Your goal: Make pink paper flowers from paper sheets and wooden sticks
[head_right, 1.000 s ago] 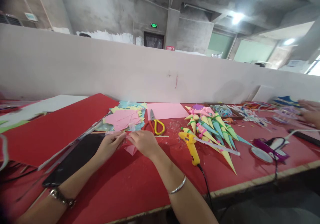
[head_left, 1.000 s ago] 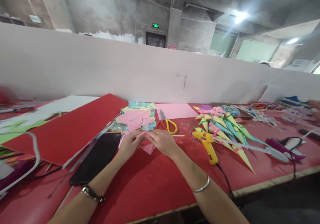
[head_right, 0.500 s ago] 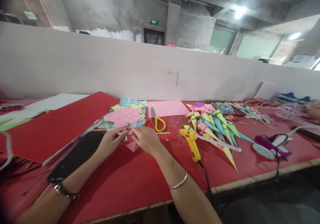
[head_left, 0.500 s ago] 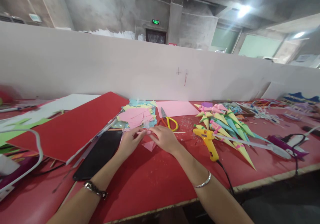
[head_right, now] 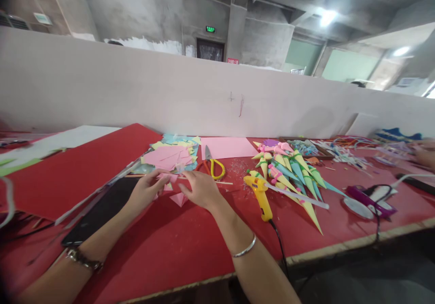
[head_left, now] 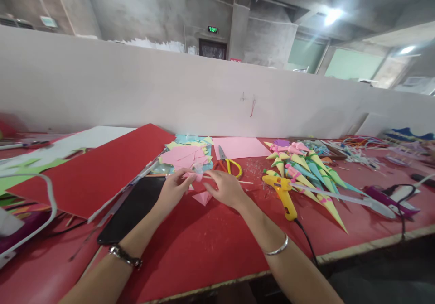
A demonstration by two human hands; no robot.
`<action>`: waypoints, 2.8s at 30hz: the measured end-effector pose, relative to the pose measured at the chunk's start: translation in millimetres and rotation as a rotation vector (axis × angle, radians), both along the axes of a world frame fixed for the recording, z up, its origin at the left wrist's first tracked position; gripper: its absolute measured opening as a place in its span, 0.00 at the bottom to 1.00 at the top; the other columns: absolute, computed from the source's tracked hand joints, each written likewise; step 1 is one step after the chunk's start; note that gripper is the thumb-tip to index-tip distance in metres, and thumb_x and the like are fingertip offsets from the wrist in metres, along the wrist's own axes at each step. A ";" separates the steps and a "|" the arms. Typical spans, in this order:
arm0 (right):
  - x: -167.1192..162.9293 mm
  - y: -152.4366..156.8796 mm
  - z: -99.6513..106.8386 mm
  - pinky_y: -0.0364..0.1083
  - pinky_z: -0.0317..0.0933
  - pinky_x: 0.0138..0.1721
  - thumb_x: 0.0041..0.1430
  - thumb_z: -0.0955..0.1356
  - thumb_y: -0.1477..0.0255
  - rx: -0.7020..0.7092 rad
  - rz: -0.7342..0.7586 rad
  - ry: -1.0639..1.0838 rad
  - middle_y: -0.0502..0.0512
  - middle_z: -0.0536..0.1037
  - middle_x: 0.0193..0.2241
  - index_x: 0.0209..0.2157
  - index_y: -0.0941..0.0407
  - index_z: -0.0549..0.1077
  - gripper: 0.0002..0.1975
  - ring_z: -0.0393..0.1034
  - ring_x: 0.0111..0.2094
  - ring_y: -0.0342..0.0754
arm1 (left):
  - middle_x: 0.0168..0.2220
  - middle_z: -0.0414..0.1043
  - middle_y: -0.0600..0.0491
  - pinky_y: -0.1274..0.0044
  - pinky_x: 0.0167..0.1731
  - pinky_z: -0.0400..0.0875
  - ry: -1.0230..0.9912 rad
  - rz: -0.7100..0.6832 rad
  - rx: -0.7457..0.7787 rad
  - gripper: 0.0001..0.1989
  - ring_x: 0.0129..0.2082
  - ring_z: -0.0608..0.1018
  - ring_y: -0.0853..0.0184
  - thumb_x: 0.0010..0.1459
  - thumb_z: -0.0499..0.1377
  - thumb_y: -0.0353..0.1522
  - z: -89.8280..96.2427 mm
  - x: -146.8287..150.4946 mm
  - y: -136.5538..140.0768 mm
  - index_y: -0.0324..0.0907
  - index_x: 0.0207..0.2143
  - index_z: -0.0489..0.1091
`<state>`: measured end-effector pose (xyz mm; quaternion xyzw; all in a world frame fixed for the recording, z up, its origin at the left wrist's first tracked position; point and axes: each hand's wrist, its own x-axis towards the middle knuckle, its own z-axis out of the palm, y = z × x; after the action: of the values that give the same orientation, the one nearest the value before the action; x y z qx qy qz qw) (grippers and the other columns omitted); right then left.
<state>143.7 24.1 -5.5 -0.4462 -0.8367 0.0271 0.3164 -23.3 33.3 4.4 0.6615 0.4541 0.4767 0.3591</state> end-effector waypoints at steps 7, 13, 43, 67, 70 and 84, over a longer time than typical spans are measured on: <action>0.3 -0.2 -0.4 0.45 0.59 0.42 0.58 0.59 0.66 -0.003 0.000 0.004 0.57 0.73 0.43 0.46 0.57 0.65 0.16 0.67 0.44 0.49 | 0.14 0.58 0.62 0.83 0.13 0.54 -0.058 -0.054 -0.013 0.12 0.13 0.60 0.76 0.45 0.56 0.40 1.3 -0.7 0.5 0.41 0.28 0.68; 0.2 -0.8 0.5 0.45 0.59 0.40 0.58 0.59 0.67 -0.002 -0.005 -0.001 0.57 0.73 0.41 0.46 0.57 0.65 0.15 0.67 0.42 0.48 | 0.16 0.59 0.62 0.83 0.17 0.57 -0.028 -0.096 -0.006 0.12 0.17 0.62 0.75 0.46 0.57 0.38 -1.8 -2.6 2.3 0.41 0.32 0.67; -16.0 -19.1 1.2 0.41 0.49 0.23 0.49 0.60 0.49 -0.088 0.071 -0.157 0.51 0.74 0.25 0.27 0.56 0.68 0.23 0.67 0.27 0.46 | 0.26 0.62 0.58 0.78 0.27 0.62 -0.085 0.173 0.141 0.16 0.26 0.68 0.70 0.45 0.53 0.35 -15.9 -6.1 18.6 0.41 0.38 0.61; -2.7 -1.8 2.1 0.40 0.55 0.29 0.57 0.57 0.72 0.059 -0.023 0.301 0.50 0.65 0.24 0.25 0.56 0.63 0.10 0.60 0.27 0.43 | 0.14 0.66 0.60 0.80 0.19 0.59 0.136 0.010 0.026 0.14 0.16 0.67 0.70 0.44 0.57 0.40 -2.4 3.9 -3.0 0.39 0.30 0.70; -1.1 -1.3 1.0 0.42 0.57 0.35 0.57 0.58 0.69 0.086 -0.108 0.339 0.54 0.68 0.30 0.36 0.58 0.66 0.10 0.63 0.31 0.45 | 0.16 0.68 0.58 0.80 0.21 0.61 0.106 0.006 0.053 0.13 0.18 0.68 0.70 0.46 0.55 0.41 -3.7 3.8 -0.6 0.40 0.26 0.69; -3.4 -2.1 0.8 0.43 0.57 0.36 0.61 0.55 0.72 0.068 -0.053 0.092 0.55 0.70 0.29 0.31 0.58 0.71 0.15 0.63 0.33 0.46 | 0.17 0.60 0.58 0.79 0.24 0.62 -0.005 -0.028 0.040 0.15 0.20 0.65 0.71 0.48 0.49 0.41 -3.0 3.6 1.8 0.42 0.17 0.62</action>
<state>140.4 22.0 -4.7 -0.4555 -0.8096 0.0108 0.3701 -19.7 35.1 1.4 0.6737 0.4341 0.4823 0.3537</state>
